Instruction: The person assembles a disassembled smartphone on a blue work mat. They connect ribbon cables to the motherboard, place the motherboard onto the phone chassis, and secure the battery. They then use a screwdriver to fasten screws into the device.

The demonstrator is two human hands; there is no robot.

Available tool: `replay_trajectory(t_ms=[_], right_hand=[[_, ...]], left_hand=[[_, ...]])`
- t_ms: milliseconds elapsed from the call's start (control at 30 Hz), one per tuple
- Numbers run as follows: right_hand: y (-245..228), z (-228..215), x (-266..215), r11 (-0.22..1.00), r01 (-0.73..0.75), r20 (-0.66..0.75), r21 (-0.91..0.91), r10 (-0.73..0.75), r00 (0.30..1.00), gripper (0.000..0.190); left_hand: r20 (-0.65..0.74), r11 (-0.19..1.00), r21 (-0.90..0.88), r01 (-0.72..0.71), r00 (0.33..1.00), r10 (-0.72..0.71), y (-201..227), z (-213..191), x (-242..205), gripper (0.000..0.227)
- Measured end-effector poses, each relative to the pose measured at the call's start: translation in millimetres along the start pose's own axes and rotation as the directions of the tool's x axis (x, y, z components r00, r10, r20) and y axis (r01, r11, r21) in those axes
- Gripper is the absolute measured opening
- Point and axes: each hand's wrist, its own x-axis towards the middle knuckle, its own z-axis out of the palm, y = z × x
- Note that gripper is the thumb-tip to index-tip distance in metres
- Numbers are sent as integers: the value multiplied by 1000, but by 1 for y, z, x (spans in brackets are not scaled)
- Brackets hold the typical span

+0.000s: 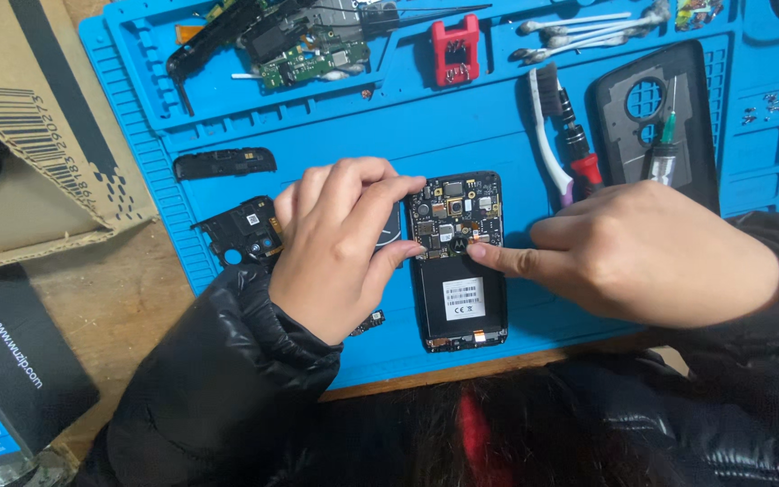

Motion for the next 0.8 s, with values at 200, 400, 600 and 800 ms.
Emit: replay_trajectory(t_ms=[200,400,600,800], right_hand=[[-4,1,5,998,-60,-43,-13,60,997,51],[-17,-6,13,985,-157,-107,72,164,981,17],[-23,-11,12,976,-220,-100,-4,218,971,21],[-8,-34,-16,976,-191,-300,106,215,930,43]], left_hand=[[-24,1000,16,1,1000,-1,2,-1,1,58],[-22,1000,5,1,1000,-1,1,1,1,58],[-38,1000,10,-11,999,11,1,1,0,58],[-31,1000,6,-18,999,18,0,3,-2,59]])
